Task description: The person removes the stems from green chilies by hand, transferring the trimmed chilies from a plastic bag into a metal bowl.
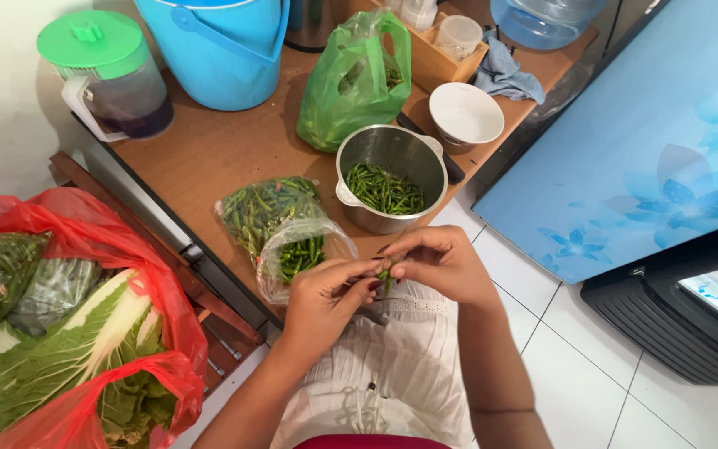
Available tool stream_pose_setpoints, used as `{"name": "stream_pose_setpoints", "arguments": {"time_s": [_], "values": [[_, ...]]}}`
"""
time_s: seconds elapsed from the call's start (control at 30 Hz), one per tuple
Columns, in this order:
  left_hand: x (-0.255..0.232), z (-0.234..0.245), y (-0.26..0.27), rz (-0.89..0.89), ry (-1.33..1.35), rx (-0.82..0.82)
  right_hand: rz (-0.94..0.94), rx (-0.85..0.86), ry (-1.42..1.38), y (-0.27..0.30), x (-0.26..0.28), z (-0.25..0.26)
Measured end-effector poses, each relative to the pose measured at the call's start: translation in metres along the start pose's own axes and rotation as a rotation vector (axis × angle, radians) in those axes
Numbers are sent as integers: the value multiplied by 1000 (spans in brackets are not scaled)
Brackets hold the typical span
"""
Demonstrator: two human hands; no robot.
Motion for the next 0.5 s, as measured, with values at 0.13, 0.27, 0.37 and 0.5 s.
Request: {"name": "stream_pose_setpoints", "arguments": {"time_s": [0.13,0.27,0.37,0.5], "values": [[-11,-7,4,-107,-109,-23,65,-182,-62,23,-21,13],[5,-18,2,-5,-37,9,197,-303,-75,40,-15,14],[21,-22,1,61,51,25,220,-357,-44,48,-8,13],[40,-25,-2,140,106,45,227,-338,205,52,12,12]]}}
Point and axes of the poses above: each hand's wrist, its own y-axis away from the middle knuckle, its own z-axis out of the back of the hand, x = y × z, the point moved 10 cm from there along -y, towards the middle knuckle, and after that the axes turned 11 degrees about z, right-handed, at the moved point
